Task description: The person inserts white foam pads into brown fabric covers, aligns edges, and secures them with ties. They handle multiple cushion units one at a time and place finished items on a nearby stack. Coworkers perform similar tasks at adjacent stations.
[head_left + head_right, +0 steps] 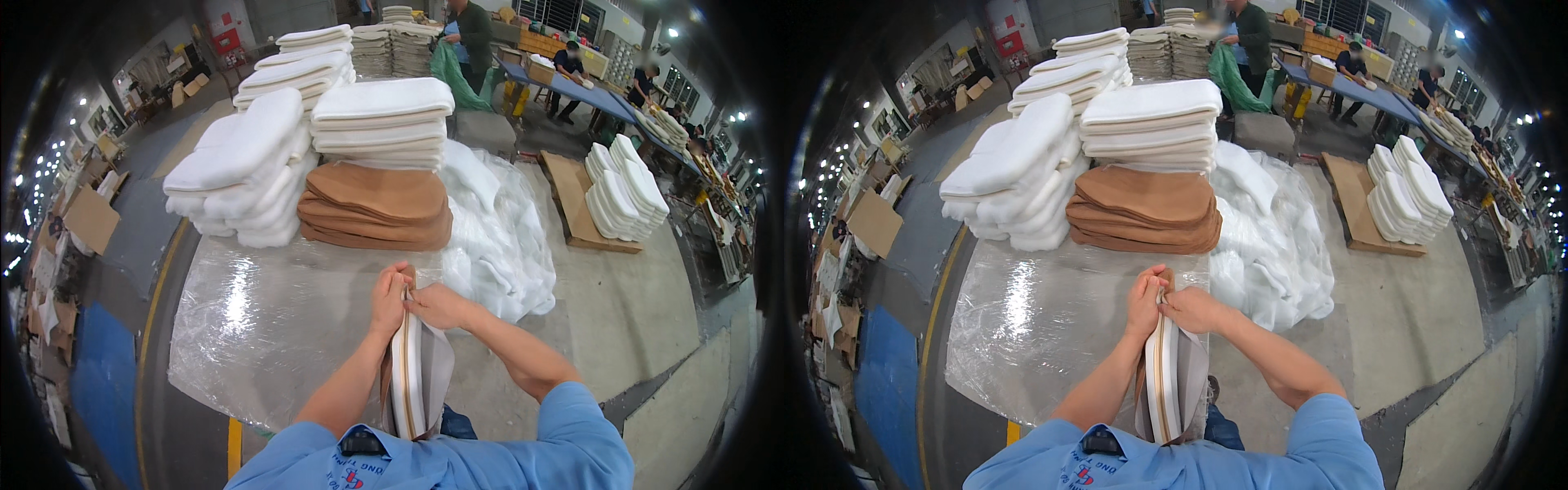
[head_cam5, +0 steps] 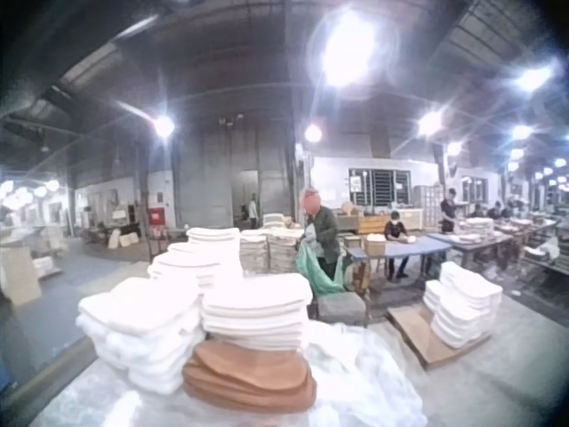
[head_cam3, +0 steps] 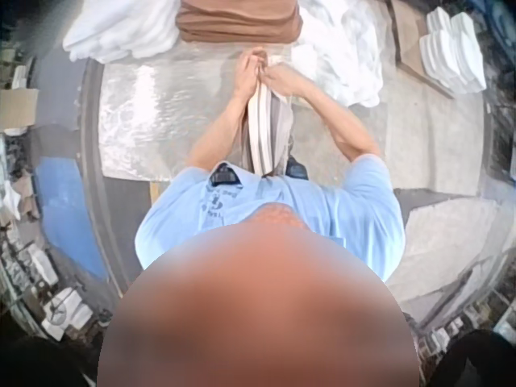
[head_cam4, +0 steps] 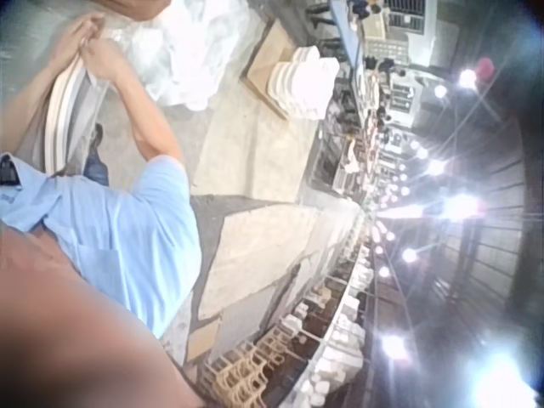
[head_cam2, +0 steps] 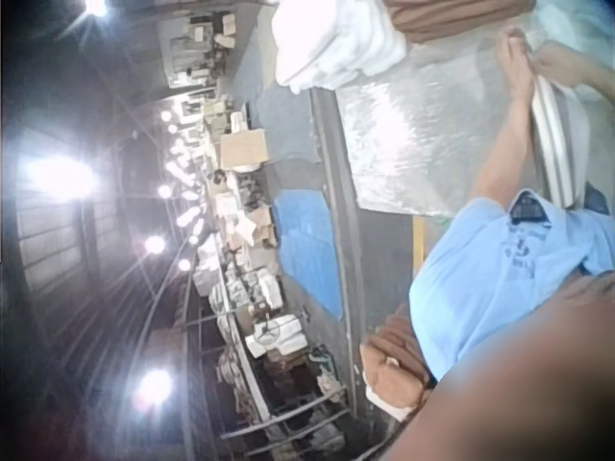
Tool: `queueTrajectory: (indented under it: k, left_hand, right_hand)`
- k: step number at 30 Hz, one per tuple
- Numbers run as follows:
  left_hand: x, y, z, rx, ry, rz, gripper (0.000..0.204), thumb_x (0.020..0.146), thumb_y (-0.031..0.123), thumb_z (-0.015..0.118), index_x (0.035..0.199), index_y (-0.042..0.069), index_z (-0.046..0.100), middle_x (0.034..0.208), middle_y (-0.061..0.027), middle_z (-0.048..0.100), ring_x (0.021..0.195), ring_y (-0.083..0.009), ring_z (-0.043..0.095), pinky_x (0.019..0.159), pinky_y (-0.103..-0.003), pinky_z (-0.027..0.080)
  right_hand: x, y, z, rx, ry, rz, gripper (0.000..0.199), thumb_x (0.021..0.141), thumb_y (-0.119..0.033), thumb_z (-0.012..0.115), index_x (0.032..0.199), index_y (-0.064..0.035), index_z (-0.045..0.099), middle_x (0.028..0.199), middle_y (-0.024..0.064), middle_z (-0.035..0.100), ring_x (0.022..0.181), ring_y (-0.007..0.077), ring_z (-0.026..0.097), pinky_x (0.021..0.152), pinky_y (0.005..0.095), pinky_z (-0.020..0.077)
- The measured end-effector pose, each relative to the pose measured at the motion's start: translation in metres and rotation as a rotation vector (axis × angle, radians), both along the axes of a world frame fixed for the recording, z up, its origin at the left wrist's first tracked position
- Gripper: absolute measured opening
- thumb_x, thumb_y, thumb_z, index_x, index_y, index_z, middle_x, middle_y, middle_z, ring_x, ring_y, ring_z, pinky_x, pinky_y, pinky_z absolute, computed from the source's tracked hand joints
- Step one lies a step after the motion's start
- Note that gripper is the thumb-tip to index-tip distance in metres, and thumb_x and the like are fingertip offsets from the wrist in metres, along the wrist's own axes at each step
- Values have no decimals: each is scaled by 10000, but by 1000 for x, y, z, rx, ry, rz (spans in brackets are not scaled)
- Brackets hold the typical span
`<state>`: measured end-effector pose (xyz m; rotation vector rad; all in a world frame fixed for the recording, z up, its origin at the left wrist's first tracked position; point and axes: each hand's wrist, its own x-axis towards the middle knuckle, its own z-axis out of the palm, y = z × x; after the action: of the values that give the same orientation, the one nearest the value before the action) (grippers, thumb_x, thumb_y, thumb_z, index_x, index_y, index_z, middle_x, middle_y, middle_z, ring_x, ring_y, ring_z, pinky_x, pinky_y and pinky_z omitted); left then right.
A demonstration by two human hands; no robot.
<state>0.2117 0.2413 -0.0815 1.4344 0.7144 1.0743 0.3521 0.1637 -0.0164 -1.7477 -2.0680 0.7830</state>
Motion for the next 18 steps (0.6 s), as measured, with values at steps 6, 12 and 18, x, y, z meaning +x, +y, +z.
queueTrajectory:
  k: [6, 12, 18]
  left_hand:
    - [-6, -10, 0, 70, 86, 61, 290, 1066, 188, 537, 902, 14, 702, 1192, -102, 596, 1176, -237, 577, 1046, -364, 440]
    - [-15, 1, 4, 114, 156, 127, 275, 1048, 175, 546, 904, 7, 708, 1126, -124, 588, 1116, -260, 585, 1008, -364, 451]
    - [-15, 2, 3, 183, 198, 153, 256, 1037, 171, 542, 915, 14, 704, 1105, -138, 601, 1078, -282, 588, 986, -375, 457]
  right_hand:
    - [-9, -10, 2, -17, 36, -7, 427, 1054, -316, 511, 833, 22, 648, 869, 288, 689, 859, 489, 672, 810, 557, 522]
    - [4, 11, -28, -96, 541, -261, 433, 1063, -417, 546, 923, -36, 697, 856, 122, 727, 808, 317, 691, 738, 432, 523]
    - [14, 63, -57, 13, 1030, -450, 404, 1081, -425, 557, 1194, -68, 707, 1124, 1, 673, 1071, 122, 584, 922, 305, 469]
